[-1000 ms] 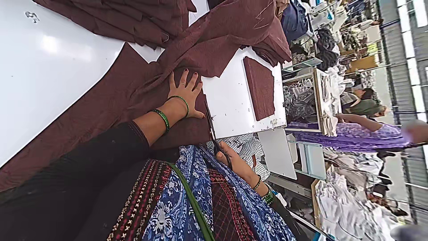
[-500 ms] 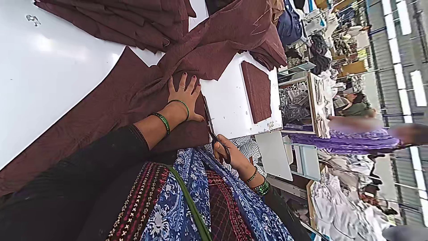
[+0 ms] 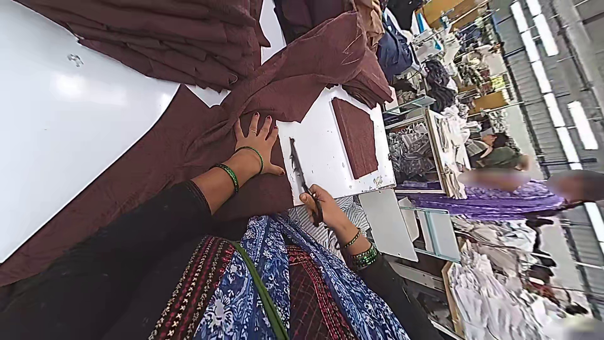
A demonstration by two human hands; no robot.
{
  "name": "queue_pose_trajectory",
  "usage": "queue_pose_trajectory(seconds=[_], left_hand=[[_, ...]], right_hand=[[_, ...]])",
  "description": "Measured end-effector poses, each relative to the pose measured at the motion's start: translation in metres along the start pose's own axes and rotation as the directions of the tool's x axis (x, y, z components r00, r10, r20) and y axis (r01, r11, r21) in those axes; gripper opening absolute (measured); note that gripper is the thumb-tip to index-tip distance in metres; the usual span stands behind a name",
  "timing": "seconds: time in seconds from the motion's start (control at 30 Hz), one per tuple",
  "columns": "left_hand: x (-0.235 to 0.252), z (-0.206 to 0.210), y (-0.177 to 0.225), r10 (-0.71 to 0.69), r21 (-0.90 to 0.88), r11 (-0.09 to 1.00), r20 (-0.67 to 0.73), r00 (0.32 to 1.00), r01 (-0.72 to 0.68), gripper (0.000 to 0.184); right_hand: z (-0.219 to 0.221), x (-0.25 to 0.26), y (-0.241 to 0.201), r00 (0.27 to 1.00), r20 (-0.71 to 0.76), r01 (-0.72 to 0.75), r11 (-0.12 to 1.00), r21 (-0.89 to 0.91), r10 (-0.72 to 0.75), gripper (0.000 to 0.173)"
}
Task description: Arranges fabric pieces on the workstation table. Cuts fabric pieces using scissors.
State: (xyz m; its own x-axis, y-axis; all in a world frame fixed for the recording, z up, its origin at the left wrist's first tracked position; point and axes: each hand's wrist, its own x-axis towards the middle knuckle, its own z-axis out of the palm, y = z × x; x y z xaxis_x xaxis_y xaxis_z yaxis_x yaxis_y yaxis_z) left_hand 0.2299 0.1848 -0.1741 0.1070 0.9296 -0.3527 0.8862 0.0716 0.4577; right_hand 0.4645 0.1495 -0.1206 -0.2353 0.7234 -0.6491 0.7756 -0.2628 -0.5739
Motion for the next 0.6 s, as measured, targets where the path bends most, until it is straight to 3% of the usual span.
queue_pose_trajectory(seconds=[0.07, 0.13, 0.2, 0.27, 0.3, 0.37, 0.4, 0.43, 0.47, 0.53, 0.57, 0.6], left_hand=[[0.002, 0.0, -0.005, 0.006, 0.03, 1.0, -0.034, 0.999, -0.005, 0.121], [0.006, 0.0, -0.012, 0.054, 0.059, 0.997, -0.091, 0.994, -0.049, 0.102], [0.013, 0.003, -0.016, 0.189, 0.059, 0.982, -0.206, 0.96, -0.18, 0.06], [0.027, 0.007, -0.017, 0.376, 0.073, 0.926, -0.249, 0.892, -0.37, 0.025], [0.032, 0.006, -0.012, 0.454, 0.066, 0.89, -0.228, 0.861, -0.451, 0.021], [0.031, -0.013, 0.01, 0.541, 0.016, 0.833, -0.227, 0.81, -0.553, 0.022], [0.025, -0.031, 0.025, 0.578, -0.007, 0.792, -0.312, 0.754, -0.61, 0.022], [0.014, -0.052, 0.039, 0.594, -0.027, 0.749, -0.415, 0.689, -0.662, 0.023], [-0.002, -0.076, 0.05, 0.607, -0.002, 0.709, -0.507, 0.611, -0.706, 0.025], [-0.049, -0.13, 0.051, 0.646, 0.151, 0.676, -0.591, 0.482, -0.721, 0.032], [-0.078, -0.155, 0.042, 0.675, 0.231, 0.677, -0.574, 0.464, -0.699, 0.033], [-0.11, -0.173, 0.031, 0.696, 0.305, 0.688, -0.535, 0.48, -0.659, 0.032]], right_hand=[[-0.025, 0.015, 0.003, 0.99, -0.135, -0.086, 0.948, -0.307, 0.046, 0.041], [-0.051, 0.029, 0.008, 0.965, -0.247, -0.208, 0.838, -0.504, 0.091, 0.054], [-0.07, 0.04, 0.014, 0.943, -0.319, -0.28, 0.746, -0.604, 0.096, 0.056], [-0.077, 0.048, 0.019, 0.935, -0.355, -0.221, 0.746, -0.628, -0.023, 0.056], [-0.073, 0.049, 0.02, 0.925, -0.346, -0.094, 0.789, -0.607, -0.155, 0.058], [-0.044, 0.048, 0.017, 0.839, -0.283, 0.346, 0.857, -0.382, -0.465, 0.064], [-0.023, 0.043, 0.012, 0.797, -0.221, 0.532, 0.826, -0.186, -0.562, 0.066], [-0.004, 0.035, 0.009, 0.779, -0.102, 0.619, 0.785, -0.038, -0.619, 0.06], [0.006, 0.025, 0.01, 0.764, 0.068, 0.643, 0.766, -0.01, -0.641, 0.049], [-0.005, 0.012, 0.017, 0.772, 0.348, 0.63, 0.715, -0.303, -0.533, 0.033], [-0.026, 0.006, 0.019, 0.839, 0.349, 0.542, 0.693, -0.475, -0.417, 0.031], [-0.054, 0.0, 0.023, 0.907, 0.246, 0.42, 0.685, -0.595, -0.342, 0.03]])
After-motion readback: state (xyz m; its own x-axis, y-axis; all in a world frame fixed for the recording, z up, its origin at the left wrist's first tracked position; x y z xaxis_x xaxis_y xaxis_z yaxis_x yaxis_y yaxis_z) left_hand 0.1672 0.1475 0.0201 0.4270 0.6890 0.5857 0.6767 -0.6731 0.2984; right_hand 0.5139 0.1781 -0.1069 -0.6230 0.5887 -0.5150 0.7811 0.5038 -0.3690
